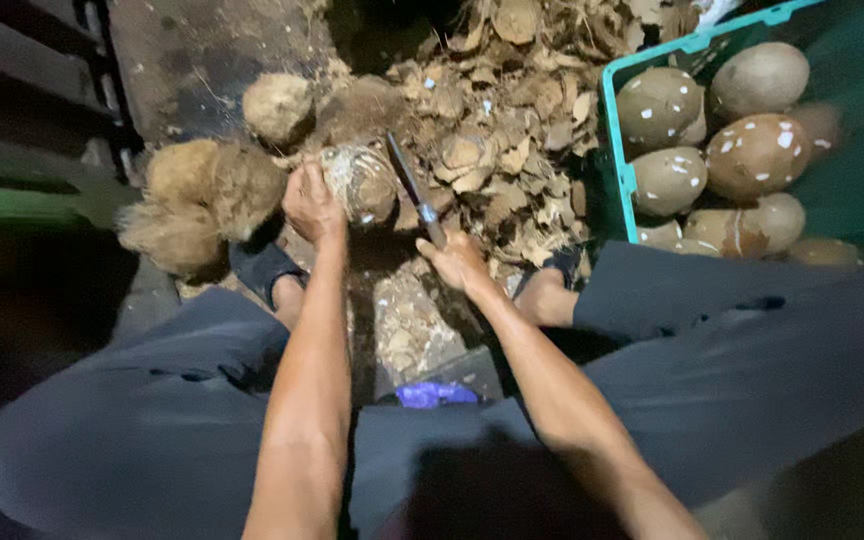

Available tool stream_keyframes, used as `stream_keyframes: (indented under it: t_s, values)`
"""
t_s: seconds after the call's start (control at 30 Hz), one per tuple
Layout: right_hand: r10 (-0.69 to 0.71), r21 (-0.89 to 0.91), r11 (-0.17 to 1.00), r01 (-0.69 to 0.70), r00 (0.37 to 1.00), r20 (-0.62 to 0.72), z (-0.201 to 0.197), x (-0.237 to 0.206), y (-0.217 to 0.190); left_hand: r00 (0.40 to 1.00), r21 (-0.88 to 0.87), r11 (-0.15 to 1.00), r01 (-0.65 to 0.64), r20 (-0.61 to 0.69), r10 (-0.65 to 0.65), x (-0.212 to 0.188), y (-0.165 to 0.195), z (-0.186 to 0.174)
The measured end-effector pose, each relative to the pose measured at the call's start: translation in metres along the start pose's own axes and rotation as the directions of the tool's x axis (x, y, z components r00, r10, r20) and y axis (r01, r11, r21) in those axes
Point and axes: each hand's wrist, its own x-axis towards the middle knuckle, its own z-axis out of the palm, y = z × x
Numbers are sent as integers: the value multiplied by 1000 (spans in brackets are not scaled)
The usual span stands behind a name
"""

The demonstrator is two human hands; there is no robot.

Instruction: The person sits on the ground and uses a machete to chop the fibrous husk off coconuts, rotating each coconut to strip the husk, then places the trimmed coconuts into a green plastic crate beside them. Discarded husk and debris pile on the ground around the work area.

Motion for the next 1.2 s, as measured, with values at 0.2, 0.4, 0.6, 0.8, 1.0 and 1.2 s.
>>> stream_keyframes:
  t_s: [0.2, 0.4, 0.6, 0.8, 1.0, 1.2]
  values:
    - [329, 254, 886, -389, 911, 247, -22, 3, -1, 895, -75, 897, 437, -69, -441, 0, 0, 11]
    - [166, 397, 897, -192, 981, 99, -62, -2, -31, 959, -109, 955, 277, 97, -267, -2, 15, 11]
    - [208, 474, 846, -243, 970, 126, -51, -5, -47, 972, 258, 944, 206, 58, -228, 13, 26, 21]
    - [24, 404, 915, -16, 1000, -15, -54, -5, -40, 975, 227, 952, 203, 47, -219, 17, 19, 25]
    - [-3, 599, 781, 178, 960, -280, -39, 1, -42, 983, 193, 968, 158, 67, -174, 11, 20, 19]
    - [74, 466, 881, -80, 997, 31, -37, 0, -40, 992, 122, 987, 102, 59, -110, 7, 16, 23]
